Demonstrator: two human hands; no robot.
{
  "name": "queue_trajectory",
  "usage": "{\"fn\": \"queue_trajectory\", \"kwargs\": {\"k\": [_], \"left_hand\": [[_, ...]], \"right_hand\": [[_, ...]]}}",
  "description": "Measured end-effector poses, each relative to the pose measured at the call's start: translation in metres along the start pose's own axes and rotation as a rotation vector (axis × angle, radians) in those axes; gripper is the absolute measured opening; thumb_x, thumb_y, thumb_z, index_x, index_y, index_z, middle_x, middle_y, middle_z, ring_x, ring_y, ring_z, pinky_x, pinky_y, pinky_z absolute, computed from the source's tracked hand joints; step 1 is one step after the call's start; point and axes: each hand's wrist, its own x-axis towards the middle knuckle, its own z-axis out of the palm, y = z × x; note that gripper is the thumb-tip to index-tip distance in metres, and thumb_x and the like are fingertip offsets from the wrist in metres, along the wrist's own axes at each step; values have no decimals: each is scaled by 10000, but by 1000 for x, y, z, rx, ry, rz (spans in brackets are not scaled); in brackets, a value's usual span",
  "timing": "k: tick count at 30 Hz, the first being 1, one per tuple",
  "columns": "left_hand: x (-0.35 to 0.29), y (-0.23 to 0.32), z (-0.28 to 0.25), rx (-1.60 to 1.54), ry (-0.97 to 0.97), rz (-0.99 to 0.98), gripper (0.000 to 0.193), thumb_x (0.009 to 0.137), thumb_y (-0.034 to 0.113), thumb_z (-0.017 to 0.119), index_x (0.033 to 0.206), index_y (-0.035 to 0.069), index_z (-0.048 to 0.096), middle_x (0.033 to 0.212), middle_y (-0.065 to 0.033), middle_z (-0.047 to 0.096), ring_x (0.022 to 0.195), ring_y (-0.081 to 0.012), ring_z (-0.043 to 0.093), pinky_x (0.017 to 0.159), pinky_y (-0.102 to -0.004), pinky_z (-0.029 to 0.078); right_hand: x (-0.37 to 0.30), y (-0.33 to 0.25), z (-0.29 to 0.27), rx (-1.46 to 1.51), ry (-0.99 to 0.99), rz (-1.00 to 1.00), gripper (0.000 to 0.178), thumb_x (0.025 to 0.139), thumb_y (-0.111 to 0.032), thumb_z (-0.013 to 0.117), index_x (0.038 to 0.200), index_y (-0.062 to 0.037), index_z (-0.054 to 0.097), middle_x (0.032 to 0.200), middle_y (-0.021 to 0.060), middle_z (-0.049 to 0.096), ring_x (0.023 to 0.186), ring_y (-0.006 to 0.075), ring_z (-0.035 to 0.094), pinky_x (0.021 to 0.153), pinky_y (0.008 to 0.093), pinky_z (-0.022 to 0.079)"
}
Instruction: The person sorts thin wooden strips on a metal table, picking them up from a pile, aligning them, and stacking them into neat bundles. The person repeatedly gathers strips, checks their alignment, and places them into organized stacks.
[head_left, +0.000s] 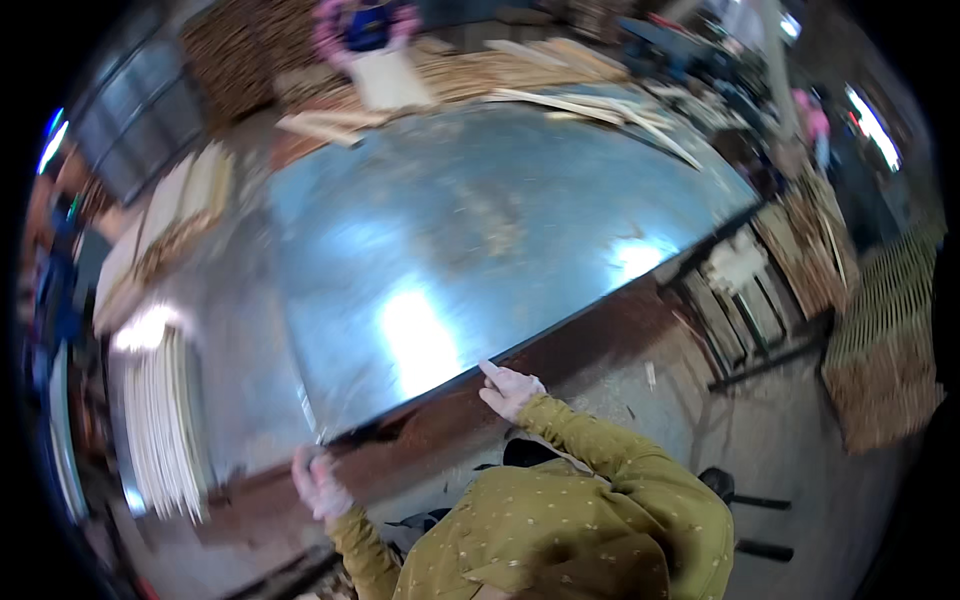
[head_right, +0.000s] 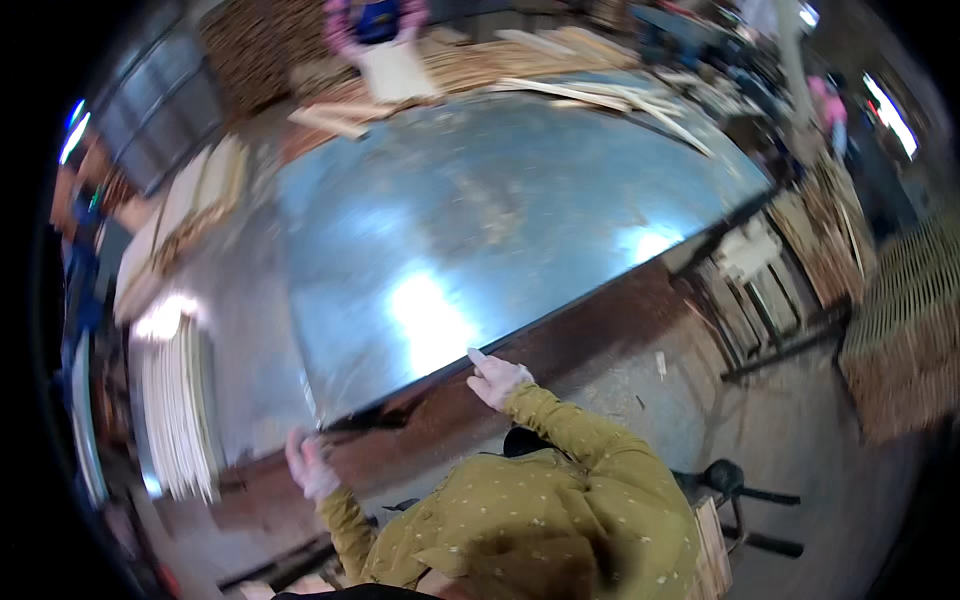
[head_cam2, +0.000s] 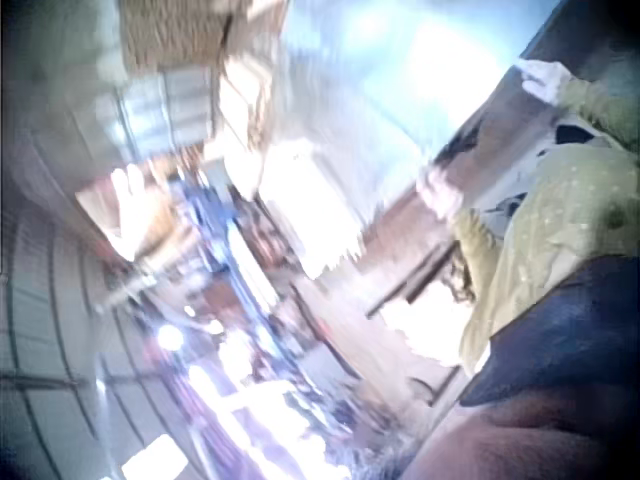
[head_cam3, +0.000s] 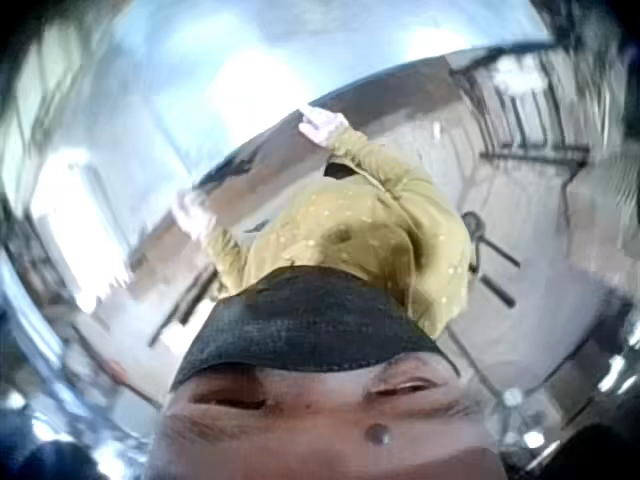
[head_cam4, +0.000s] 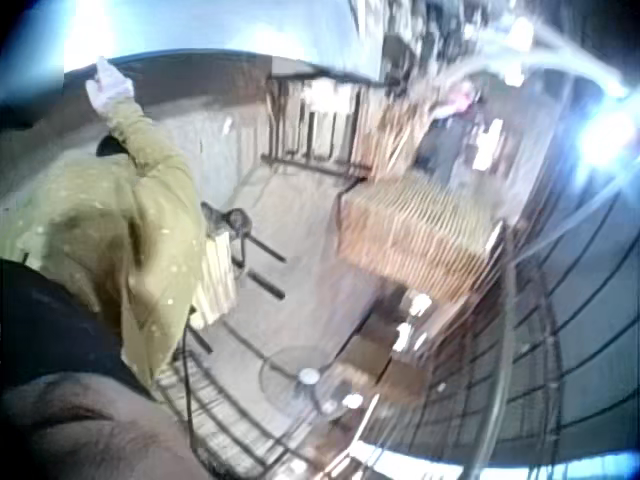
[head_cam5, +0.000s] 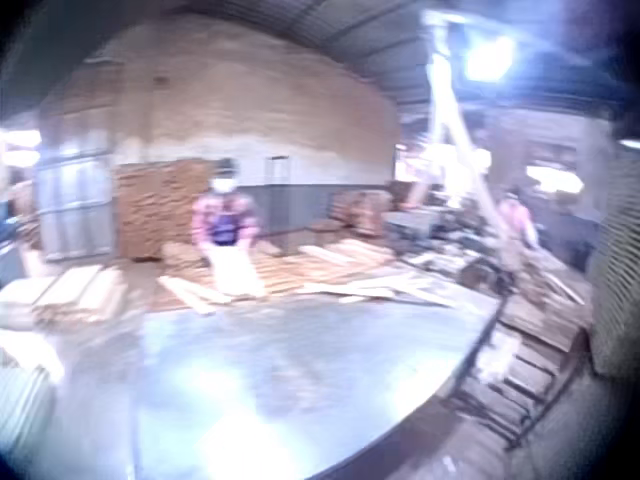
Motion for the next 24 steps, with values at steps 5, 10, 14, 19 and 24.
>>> {"fn": "queue_trajectory", "kwargs": {"k": [5, 10, 14, 19, 24], "left_hand": [[-20, -19, 292, 51, -710, -167, 444, 949, 268, 618, 1318, 29, 548, 1013, -69, 649, 904, -181, 620, 829, -313, 515], [-69, -24, 481, 518, -1183, -188, 426, 926, 301, 614, 1287, 76, 584, 1085, -124, 687, 1014, -251, 647, 924, -342, 494], [-80, -31, 591, 379, -1252, -340, 421, 924, 274, 623, 1276, 46, 587, 1120, -113, 681, 1018, -209, 632, 920, -332, 495], [-72, -65, 719, 2, -896, -750, 392, 931, 235, 620, 1279, 58, 581, 1153, -121, 666, 1023, -233, 632, 881, -340, 517], [-26, -80, 871, 37, -915, -446, 391, 964, 205, 608, 1293, 3, 548, 1099, -67, 630, 1002, -169, 581, 912, -301, 476]], "right_hand": [[-51, 122, -114, -18, 160, 348, 593, 915, -334, 606, 1418, -73, 431, 1049, 114, 661, 961, 319, 641, 842, 418, 523], [-13, 247, -210, -139, 227, 397, 409, 946, -249, 622, 1286, -34, 545, 878, 57, 612, 766, 188, 588, 707, 332, 521], [39, 404, -308, -10, 294, 505, 574, 901, -322, 619, 1396, -66, 482, 1065, 134, 654, 971, 309, 627, 867, 408, 510], [162, 447, -513, -433, 251, 544, 670, 880, -374, 634, 1448, -81, 432, 1291, 220, 579, 1184, 381, 560, 1002, 461, 451], [260, 570, -661, -691, 252, 607, 993, 796, -524, 705, 1528, -43, 237, 1480, 236, 406, 1378, 372, 391, 1141, 450, 314]]}}
